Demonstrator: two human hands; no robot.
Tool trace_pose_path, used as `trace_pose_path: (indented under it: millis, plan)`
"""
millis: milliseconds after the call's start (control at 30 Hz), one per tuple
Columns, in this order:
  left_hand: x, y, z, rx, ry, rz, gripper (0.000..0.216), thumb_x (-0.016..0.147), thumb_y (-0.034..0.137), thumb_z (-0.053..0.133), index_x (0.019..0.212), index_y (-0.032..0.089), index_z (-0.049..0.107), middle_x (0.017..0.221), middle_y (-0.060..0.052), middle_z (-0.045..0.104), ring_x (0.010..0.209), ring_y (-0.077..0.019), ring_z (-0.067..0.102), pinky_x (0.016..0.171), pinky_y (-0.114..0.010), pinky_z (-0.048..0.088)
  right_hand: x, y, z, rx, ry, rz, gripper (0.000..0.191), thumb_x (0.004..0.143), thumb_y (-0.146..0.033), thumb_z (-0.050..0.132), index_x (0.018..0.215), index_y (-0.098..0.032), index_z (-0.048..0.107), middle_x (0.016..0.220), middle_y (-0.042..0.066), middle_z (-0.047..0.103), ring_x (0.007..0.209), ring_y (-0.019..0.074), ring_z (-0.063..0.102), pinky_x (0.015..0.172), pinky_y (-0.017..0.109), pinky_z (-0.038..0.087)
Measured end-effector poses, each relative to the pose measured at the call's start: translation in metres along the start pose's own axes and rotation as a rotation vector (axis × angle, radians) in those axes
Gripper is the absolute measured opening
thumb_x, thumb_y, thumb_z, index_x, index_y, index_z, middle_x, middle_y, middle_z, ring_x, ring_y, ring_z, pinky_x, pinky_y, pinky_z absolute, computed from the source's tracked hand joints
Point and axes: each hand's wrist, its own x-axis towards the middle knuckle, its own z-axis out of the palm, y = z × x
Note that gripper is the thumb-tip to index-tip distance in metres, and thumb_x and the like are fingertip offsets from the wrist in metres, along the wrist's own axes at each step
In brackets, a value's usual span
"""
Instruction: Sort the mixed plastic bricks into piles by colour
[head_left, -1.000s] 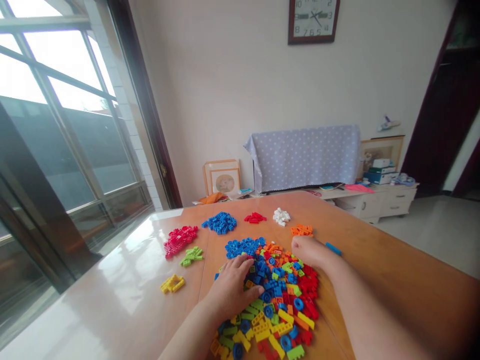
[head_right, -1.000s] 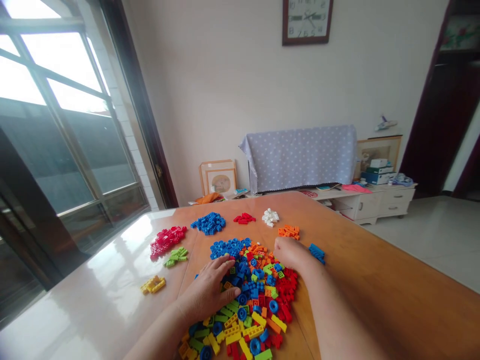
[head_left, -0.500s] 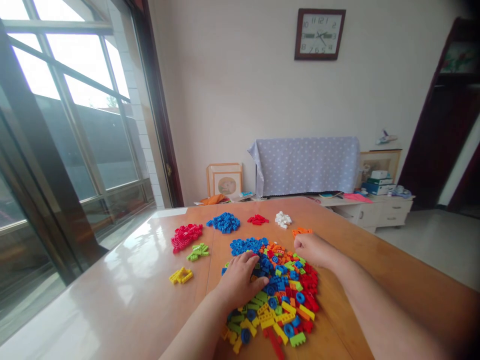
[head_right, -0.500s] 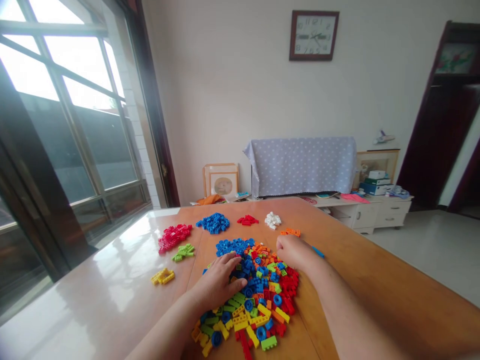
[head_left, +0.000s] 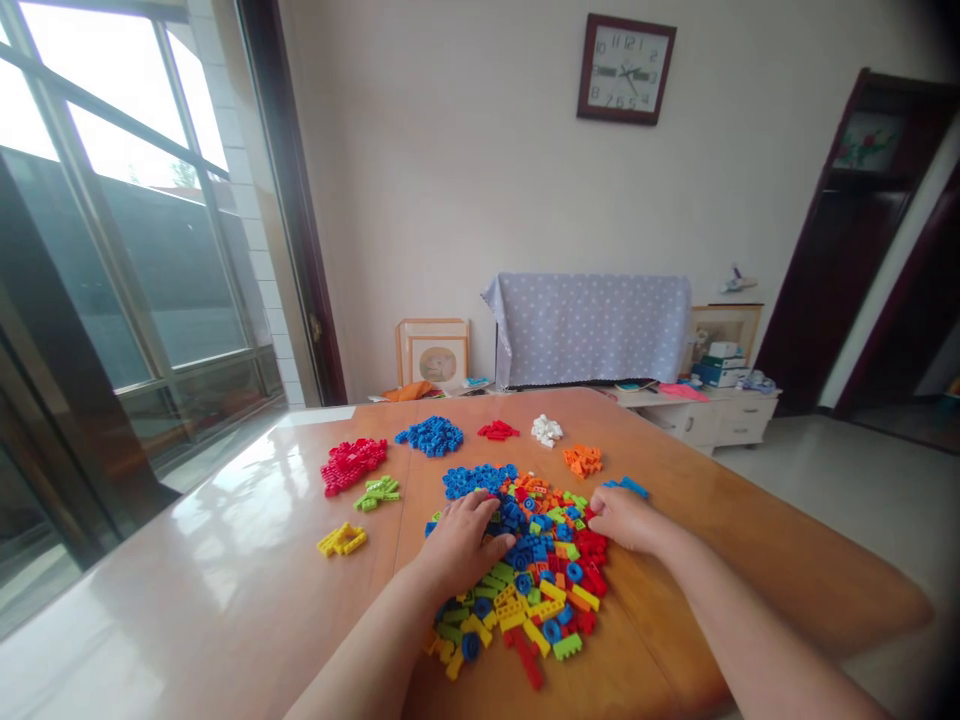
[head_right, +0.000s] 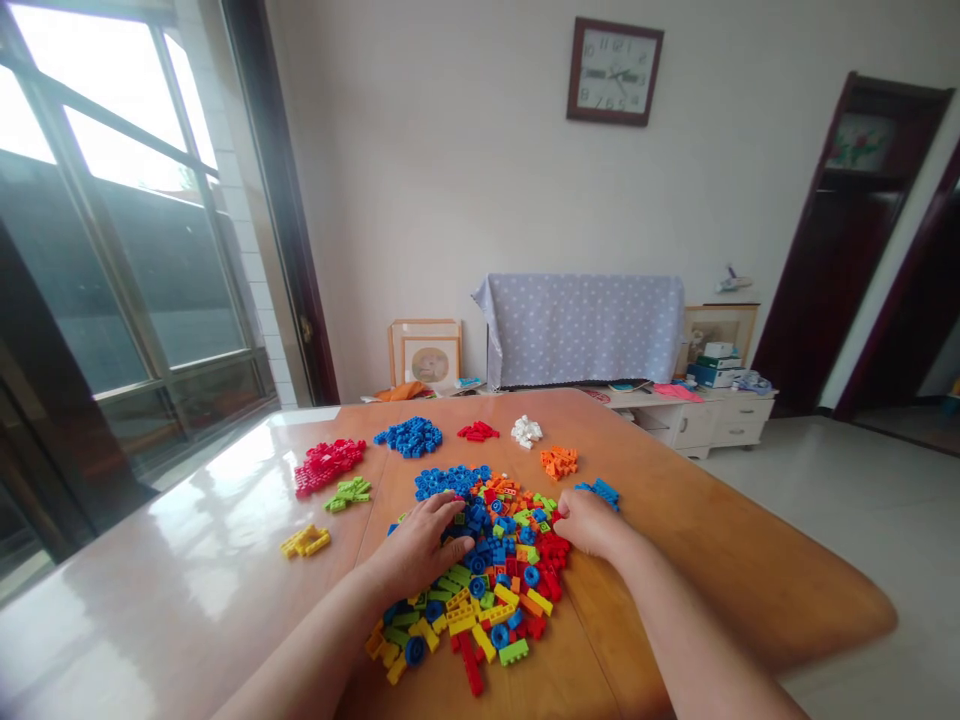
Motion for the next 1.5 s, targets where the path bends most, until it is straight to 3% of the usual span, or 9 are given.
trace_pose_path:
  millis: [200, 400, 533, 633, 733, 900, 1067, 1300, 1500]
  plan:
    - [0.000, 0.001, 0.000, -0.016, -0.004, 0.009, 0.060, 0.092, 0.061, 0.051, 0.139, 0.024, 0.056, 0.147, -0.012, 0.050, 0.132, -0.0327, 0.050, 0.113, -0.045, 0.040, 0.006, -0.006, 0.008, 0.052, 0.034, 0.004, 0.009, 0.069, -0.023, 0.069, 0.072, -0.019, 0.061, 0.071, 0.000, 0.061, 0.071, 0.0151, 0.052, 0.061, 0.025, 0.025]
    - [0.002, 0.001, 0.001, 0.009, 0.002, 0.014, 0.056, 0.090, 0.057, 0.056, 0.135, 0.024, 0.058, 0.145, -0.011, 0.052, 0.129, -0.0321, 0.052, 0.110, -0.045, 0.043, 0.006, -0.022, 0.009, 0.238, 0.008, -0.046, 0.025, 0.084, -0.033, 0.056, 0.064, -0.018, 0.055, 0.060, -0.002, 0.054, 0.062, 0.0133, 0.047, 0.060, 0.025, 0.028]
    - [0.003, 0.001, 0.000, 0.007, 0.036, 0.010, 0.052, 0.090, 0.053, 0.057, 0.134, 0.025, 0.058, 0.143, -0.010, 0.054, 0.127, -0.0320, 0.053, 0.107, -0.045, 0.045, -0.001, -0.038, 0.005, 0.412, -0.052, -0.089, 0.032, 0.094, -0.040, 0.039, 0.085, -0.019, 0.061, 0.072, -0.001, 0.061, 0.064, 0.0125, 0.051, 0.059, 0.023, 0.035]
    - [0.003, 0.005, -0.003, -0.014, 0.078, 0.019, 0.048, 0.091, 0.048, 0.057, 0.134, 0.026, 0.058, 0.138, -0.009, 0.057, 0.125, -0.0306, 0.054, 0.105, -0.044, 0.046, -0.006, -0.053, -0.002, 0.631, -0.127, -0.111, 0.039, 0.093, -0.051, 0.041, 0.094, -0.018, 0.063, 0.074, -0.002, 0.060, 0.062, 0.0118, 0.050, 0.059, 0.023, 0.036]
    - [0.003, 0.010, -0.006, -0.037, 0.121, 0.040, 0.044, 0.093, 0.043, 0.057, 0.133, 0.026, 0.057, 0.128, -0.009, 0.063, 0.117, -0.0285, 0.059, 0.100, -0.041, 0.048, -0.010, -0.072, -0.008, 0.830, -0.209, -0.135, 0.043, 0.089, -0.059, 0.050, 0.089, -0.017, 0.062, 0.069, -0.003, 0.057, 0.058, 0.0105, 0.047, 0.058, 0.023, 0.034]
    - [0.003, 0.016, -0.006, -0.084, 0.199, 0.052, 0.040, 0.094, 0.037, 0.057, 0.132, 0.026, 0.055, 0.120, -0.007, 0.067, 0.110, -0.0250, 0.061, 0.095, -0.036, 0.049, -0.019, -0.108, -0.009, 0.892, -0.300, -0.228, 0.044, 0.090, -0.060, 0.053, 0.080, -0.018, 0.059, 0.071, -0.002, 0.060, 0.059, 0.0096, 0.047, 0.058, 0.024, 0.033]
    - [0.004, 0.013, -0.007, -0.116, 0.257, 0.003, 0.020, 0.095, 0.030, 0.053, 0.112, 0.023, 0.061, 0.106, -0.004, 0.070, 0.101, -0.0217, 0.063, 0.088, -0.032, 0.048, -0.020, -0.135, 0.001, 0.908, -0.403, -0.277, 0.042, 0.092, -0.057, 0.051, 0.080, -0.018, 0.059, 0.072, -0.001, 0.062, 0.059, 0.0100, 0.051, 0.054, 0.023, 0.032]
    - [0.008, 0.009, -0.011, -0.080, 0.253, -0.086, 0.019, 0.096, 0.025, 0.046, 0.104, 0.023, 0.063, 0.097, -0.005, 0.070, 0.093, -0.0210, 0.065, 0.079, -0.028, 0.046, -0.009, -0.150, 0.013, 0.903, -0.119, -0.389, 0.026, 0.085, -0.037, 0.063, 0.103, -0.018, 0.066, 0.085, 0.001, 0.068, 0.077, 0.0151, 0.061, 0.073, 0.027, 0.049]
    - [0.008, 0.007, -0.009, -0.074, 0.230, -0.143, 0.021, 0.097, 0.029, 0.044, 0.104, 0.025, 0.064, 0.097, -0.004, 0.072, 0.096, -0.0220, 0.065, 0.079, -0.028, 0.044, 0.002, -0.153, 0.017, 0.866, -0.133, -0.404, 0.022, 0.081, -0.029, 0.062, 0.098, -0.018, 0.070, 0.077, 0.001, 0.070, 0.071, 0.0151, 0.062, 0.065, 0.025, 0.049]
